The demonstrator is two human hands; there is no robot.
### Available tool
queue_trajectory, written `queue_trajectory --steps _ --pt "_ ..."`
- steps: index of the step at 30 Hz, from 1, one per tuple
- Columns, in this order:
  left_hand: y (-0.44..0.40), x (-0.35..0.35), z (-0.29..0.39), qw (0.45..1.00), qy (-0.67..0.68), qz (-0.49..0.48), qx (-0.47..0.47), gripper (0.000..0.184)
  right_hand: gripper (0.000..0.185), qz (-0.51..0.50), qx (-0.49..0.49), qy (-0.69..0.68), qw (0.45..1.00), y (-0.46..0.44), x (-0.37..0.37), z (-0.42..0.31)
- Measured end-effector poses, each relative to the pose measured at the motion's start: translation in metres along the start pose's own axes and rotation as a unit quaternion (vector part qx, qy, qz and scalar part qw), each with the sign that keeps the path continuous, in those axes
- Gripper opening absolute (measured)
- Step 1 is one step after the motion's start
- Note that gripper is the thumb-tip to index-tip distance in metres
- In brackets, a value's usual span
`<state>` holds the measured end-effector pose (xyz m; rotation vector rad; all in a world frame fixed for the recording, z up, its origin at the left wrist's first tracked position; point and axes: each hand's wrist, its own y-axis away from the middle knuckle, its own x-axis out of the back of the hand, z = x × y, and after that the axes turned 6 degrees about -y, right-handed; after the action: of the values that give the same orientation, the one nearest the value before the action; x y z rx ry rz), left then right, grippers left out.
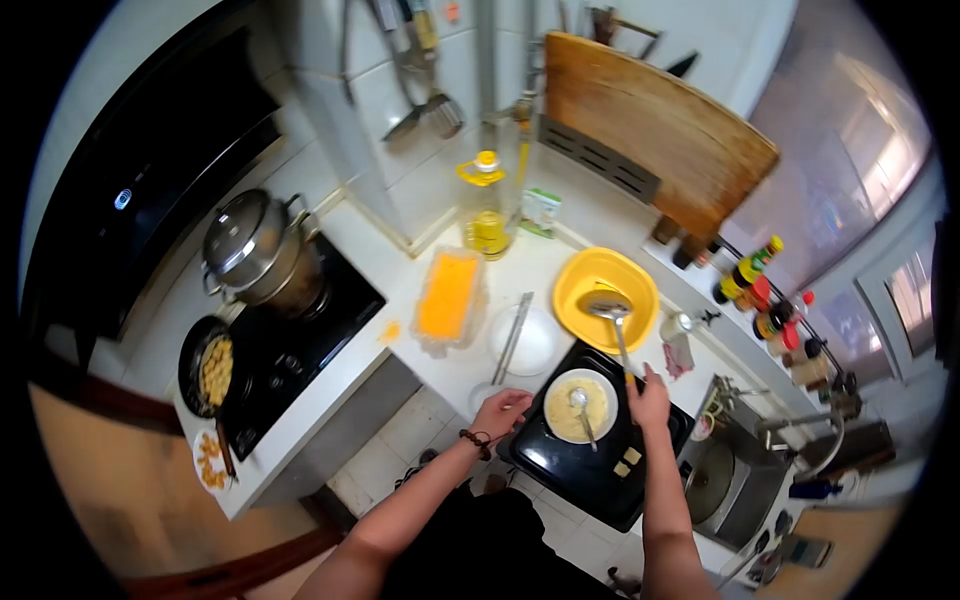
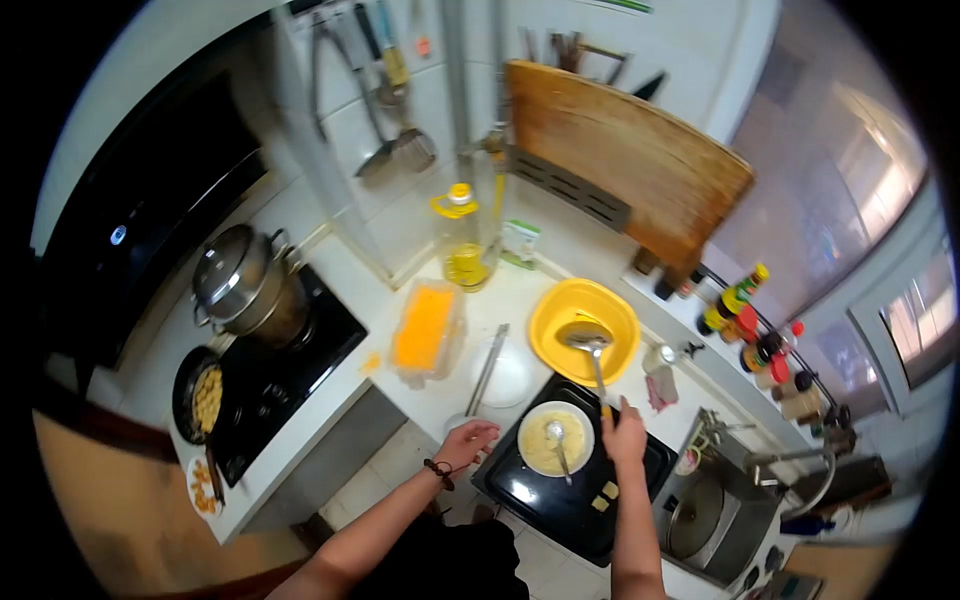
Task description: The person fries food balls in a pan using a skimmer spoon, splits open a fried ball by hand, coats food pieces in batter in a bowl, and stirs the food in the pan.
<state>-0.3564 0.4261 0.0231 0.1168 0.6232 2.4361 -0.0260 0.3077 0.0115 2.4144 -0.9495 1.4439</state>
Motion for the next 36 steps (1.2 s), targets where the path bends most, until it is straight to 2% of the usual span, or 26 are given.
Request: queue_trajectory --steps 1,4,5,7,9,11,13,15,21,25,31,33,36 --pt "0.012 0.011 0.004 1.000 0.015 -0.009 -0.006 0.032 0.048 0.042 0.051 0.008 0.998 -0.001 -0.001 -0.005" --pt "0.054 0.054 0.013 0.999 0.032 0.033 -0.007 0.030 0.029 0.098 0.128 -0.130 0.978 0.012 0.025 -0.110" --pt "0.070 0.070 0.013 0.998 0.032 0.042 -0.020 0.030 0.024 0.053 0.111 -0.237 0.964 0.024 0.023 -0.149" --pt "0.108 0.103 0.014 0.993 0.080 0.076 -0.031 0.028 0.017 0.011 0.227 -0.287 0.931 0.056 0.016 -0.231" --pt "0.152 0.137 0.005 0.986 0.104 0.113 -0.062 0.027 0.015 -0.135 0.207 -0.332 0.910 0.098 -0.023 -0.280" --pt "0.199 0.171 -0.020 0.978 0.100 0.166 -0.074 0.027 0.014 -0.252 0.236 -0.358 0.868 0.143 -0.048 -0.344" --pt "0.253 0.202 -0.048 0.967 0.089 0.216 -0.101 0.028 0.012 -0.327 0.246 -0.367 0.835 0.193 -0.076 -0.392" --pt "0.308 0.236 -0.089 0.950 0.108 0.268 -0.115 0.029 0.013 -0.382 0.277 -0.379 0.796 0.245 -0.100 -0.440" --pt "0.463 0.337 -0.216 0.863 0.218 0.451 -0.058 0.030 0.012 -0.518 0.375 -0.349 0.685 0.398 -0.167 -0.572" --pt "0.527 0.389 -0.277 0.792 0.254 0.554 -0.044 0.031 0.014 -0.604 0.370 -0.320 0.629 0.482 -0.205 -0.647" --pt "0.568 0.445 -0.319 0.737 0.285 0.612 -0.013 0.031 0.018 -0.636 0.368 -0.283 0.616 0.568 -0.332 -0.734" --pt "0.571 0.468 -0.330 0.723 0.281 0.630 0.002 0.030 0.021 -0.601 0.387 -0.281 0.640 0.588 -0.366 -0.777" --pt "0.571 0.500 -0.351 0.709 0.247 0.660 -0.015 0.029 0.029 -0.526 0.461 -0.193 0.687 0.603 -0.438 -0.818"
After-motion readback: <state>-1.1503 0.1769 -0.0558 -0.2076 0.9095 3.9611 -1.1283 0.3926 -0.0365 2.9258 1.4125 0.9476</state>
